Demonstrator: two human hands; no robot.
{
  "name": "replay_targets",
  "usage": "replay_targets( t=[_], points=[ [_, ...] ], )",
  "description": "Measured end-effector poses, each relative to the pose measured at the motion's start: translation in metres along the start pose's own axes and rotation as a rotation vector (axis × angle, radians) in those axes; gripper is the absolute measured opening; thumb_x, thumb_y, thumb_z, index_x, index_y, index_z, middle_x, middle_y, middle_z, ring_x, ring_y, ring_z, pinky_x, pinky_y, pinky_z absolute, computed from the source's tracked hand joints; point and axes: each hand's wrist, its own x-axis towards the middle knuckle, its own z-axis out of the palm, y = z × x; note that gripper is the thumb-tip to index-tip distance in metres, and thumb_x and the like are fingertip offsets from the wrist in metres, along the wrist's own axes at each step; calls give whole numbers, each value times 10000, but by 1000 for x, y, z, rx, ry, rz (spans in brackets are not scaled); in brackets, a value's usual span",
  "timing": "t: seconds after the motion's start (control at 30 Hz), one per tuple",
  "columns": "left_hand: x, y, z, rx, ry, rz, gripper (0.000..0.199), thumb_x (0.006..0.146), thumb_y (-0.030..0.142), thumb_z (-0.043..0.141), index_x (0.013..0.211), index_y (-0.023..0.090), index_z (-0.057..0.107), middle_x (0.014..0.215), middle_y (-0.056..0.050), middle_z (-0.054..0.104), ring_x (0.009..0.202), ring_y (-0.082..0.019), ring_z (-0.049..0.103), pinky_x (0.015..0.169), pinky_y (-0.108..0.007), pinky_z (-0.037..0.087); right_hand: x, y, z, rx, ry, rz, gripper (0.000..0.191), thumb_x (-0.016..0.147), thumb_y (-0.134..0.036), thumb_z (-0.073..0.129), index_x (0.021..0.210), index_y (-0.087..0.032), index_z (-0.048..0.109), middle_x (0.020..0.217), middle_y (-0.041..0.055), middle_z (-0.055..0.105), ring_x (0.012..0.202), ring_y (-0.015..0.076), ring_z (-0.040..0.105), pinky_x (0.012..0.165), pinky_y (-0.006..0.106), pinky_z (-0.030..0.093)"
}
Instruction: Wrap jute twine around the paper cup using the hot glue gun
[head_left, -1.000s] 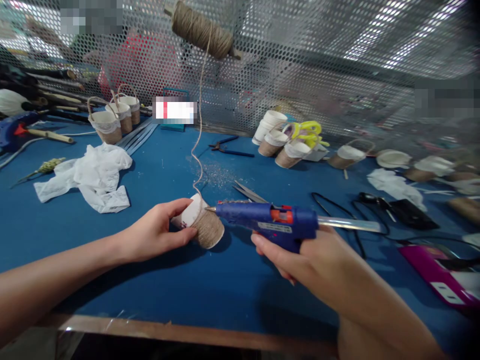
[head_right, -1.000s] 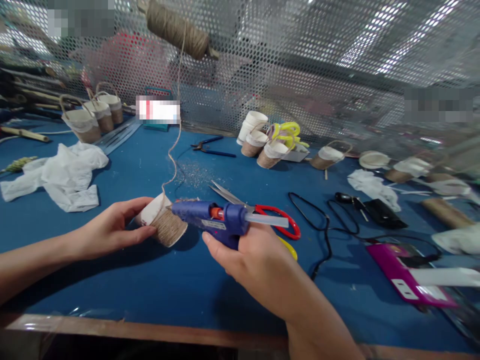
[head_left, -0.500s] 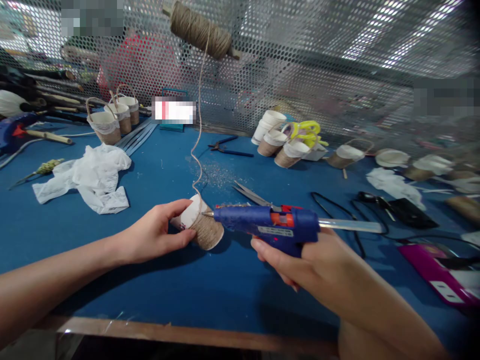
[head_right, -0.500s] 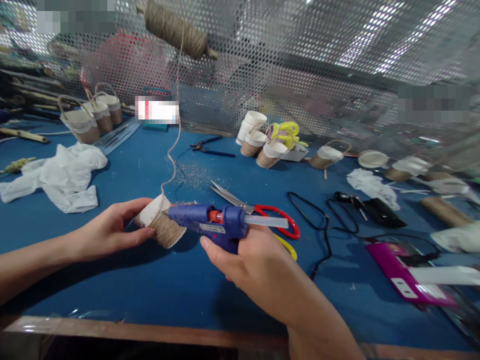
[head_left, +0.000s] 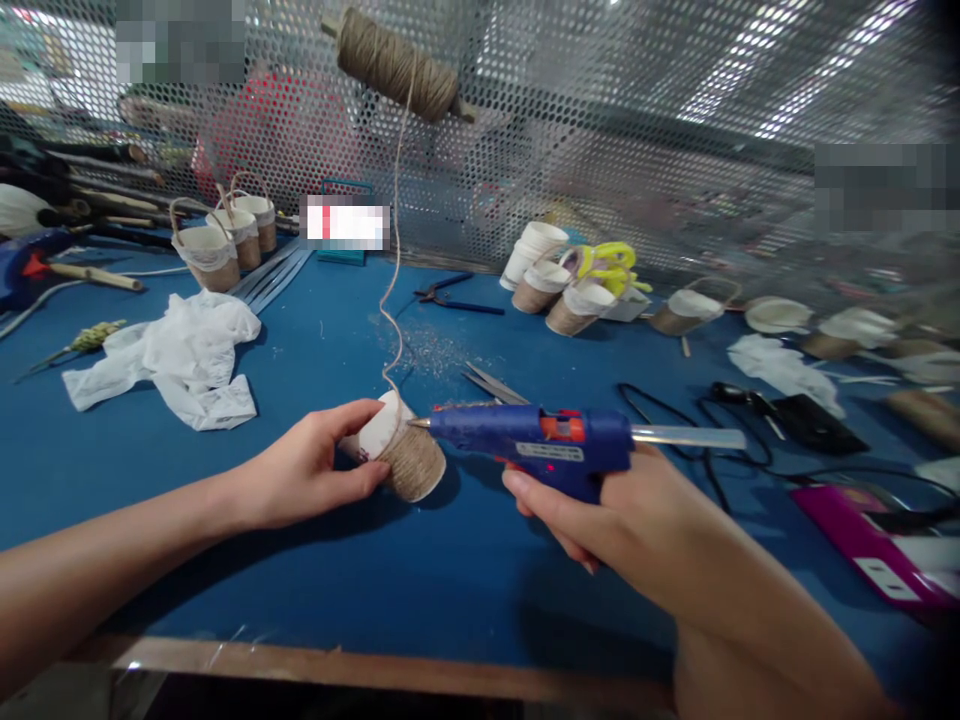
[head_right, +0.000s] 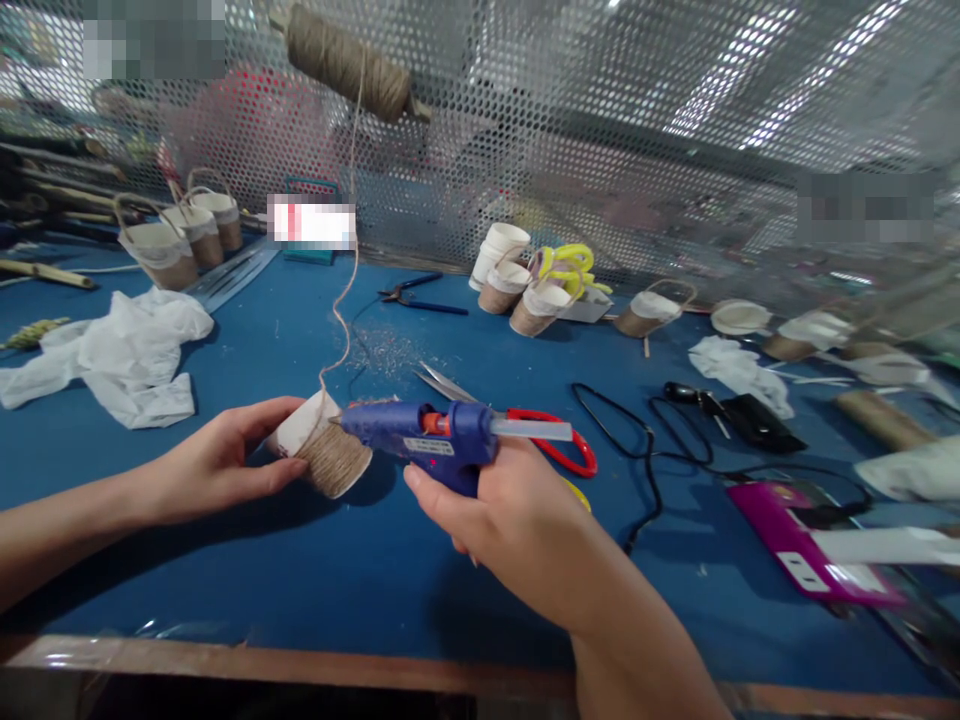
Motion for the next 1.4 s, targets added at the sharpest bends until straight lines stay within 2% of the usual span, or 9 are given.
replay_targets(
  t=[0.1, 0.33, 0.53, 0.7, 1.1, 1.4],
  points=[
    [0, 0, 0, -6, -6, -1, 239, 773, 222, 525, 991, 125, 550, 960, -59, 640, 803, -168, 583, 730, -264, 472, -1, 1, 0, 3, 6, -11, 339, 733, -496, 520, 536, -226, 463, 355, -45, 458, 343, 112, 467, 402, 242, 411],
    [1, 1, 0, -17, -8, -4, 242, 778, 215, 521, 1003, 131, 541, 925, -44, 637, 816, -168, 588, 743, -265, 475, 6, -3, -8, 29, -99, -51, 301, 781, -432, 488, 571, -219, 459, 342, -59, 458, 333, 98, 466, 389, 215, 413],
    [-1, 2, -1, 8, -22, 6, 227, 782, 222, 520, 990, 135, 543, 893, -39, 640, 806, -168, 588, 730, -252, 475, 3, 2, -4, -13, -32, -76, 316, 772, -462, 490, 561, -227, 486, 312, -56, 434, 337, 116, 476, 398, 232, 423],
    [0, 1, 0, 15, -19, 15, 234, 786, 221, 518, 1002, 134, 541, 908, -42, 638, 845, -176, 584, 757, -256, 470, 3, 4, -4, -63, -27, -89, 360, 765, -466, 501, 495, -230, 472, 318, -42, 446, 323, 114, 471, 406, 243, 419],
    [-1, 2, -1, 19, -26, -1, 233, 789, 228, 521, 998, 130, 549, 899, -43, 632, 822, -173, 578, 752, -263, 470, -9, -4, -1, 2, 44, -59, 342, 759, -469, 517, 526, -229, 444, 352, -56, 438, 327, 103, 446, 390, 241, 391],
    [1, 3, 0, -81, -50, 12, 342, 801, 198, 513, 1138, 141, 524, 972, -45, 641, 860, -170, 586, 776, -260, 473, -7, 3, -2, -92, -24, -289, 336, 806, -403, 458, 517, -232, 451, 360, -47, 458, 343, 112, 453, 401, 255, 387]
  ],
)
